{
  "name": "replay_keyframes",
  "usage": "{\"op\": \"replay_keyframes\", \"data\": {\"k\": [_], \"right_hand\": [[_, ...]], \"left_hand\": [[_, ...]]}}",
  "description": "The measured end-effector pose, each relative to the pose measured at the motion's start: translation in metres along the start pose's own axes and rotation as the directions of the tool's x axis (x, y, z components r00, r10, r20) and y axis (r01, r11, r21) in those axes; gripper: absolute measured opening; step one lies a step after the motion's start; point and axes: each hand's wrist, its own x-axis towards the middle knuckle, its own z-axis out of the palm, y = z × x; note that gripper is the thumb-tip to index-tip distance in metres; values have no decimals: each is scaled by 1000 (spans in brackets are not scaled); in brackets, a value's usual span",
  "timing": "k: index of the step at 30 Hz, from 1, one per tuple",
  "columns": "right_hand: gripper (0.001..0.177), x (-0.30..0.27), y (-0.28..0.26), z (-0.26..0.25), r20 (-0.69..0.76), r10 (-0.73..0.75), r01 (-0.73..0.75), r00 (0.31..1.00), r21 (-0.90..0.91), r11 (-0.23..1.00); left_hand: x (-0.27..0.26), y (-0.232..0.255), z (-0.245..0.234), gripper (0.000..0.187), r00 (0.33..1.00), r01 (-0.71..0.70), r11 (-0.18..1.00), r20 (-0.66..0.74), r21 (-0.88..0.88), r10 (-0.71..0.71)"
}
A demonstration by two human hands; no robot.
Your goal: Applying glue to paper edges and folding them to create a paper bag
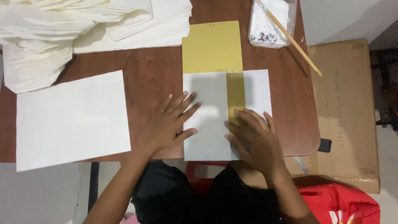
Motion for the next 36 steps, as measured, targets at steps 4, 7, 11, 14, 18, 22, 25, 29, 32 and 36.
{"op": "replay_keyframes", "data": {"k": [4,7,11,14,18,22,25,29,32,36], "right_hand": [[30,3,-7,-11,70,20,-23,997,44,999],[29,-1,7,-11,88,39,-58,995,226,972],[35,5,3,-38,28,120,-112,992,610,785],[34,5,3,-53,93,165,-187,982,618,764],[32,11,-11,-66,140,221,-262,965,492,830],[40,14,-9,-36,22,69,-73,997,207,976],[48,31,-20,-13,114,-138,138,984,14,990],[68,38,-28,4,300,-241,327,923,-281,902],[70,37,-22,8,309,-229,309,923,-243,919],[71,38,-23,6,314,-241,331,918,-276,902]], "left_hand": [[0,1,-1,78,994,32,999,105,11,-33],[2,3,-3,84,991,44,999,128,18,-46],[1,4,0,85,987,60,998,150,-1,-60],[1,6,0,84,986,72,997,147,12,-73],[3,11,-10,84,981,80,997,180,-6,-77],[5,13,-12,86,981,84,996,176,-25,-78],[5,15,-8,87,981,83,997,176,-1,-81],[3,11,-2,90,984,44,997,168,70,-55],[2,11,-12,86,992,10,999,127,31,-14],[21,-24,0,59,989,-37,963,-126,268,73]]}}
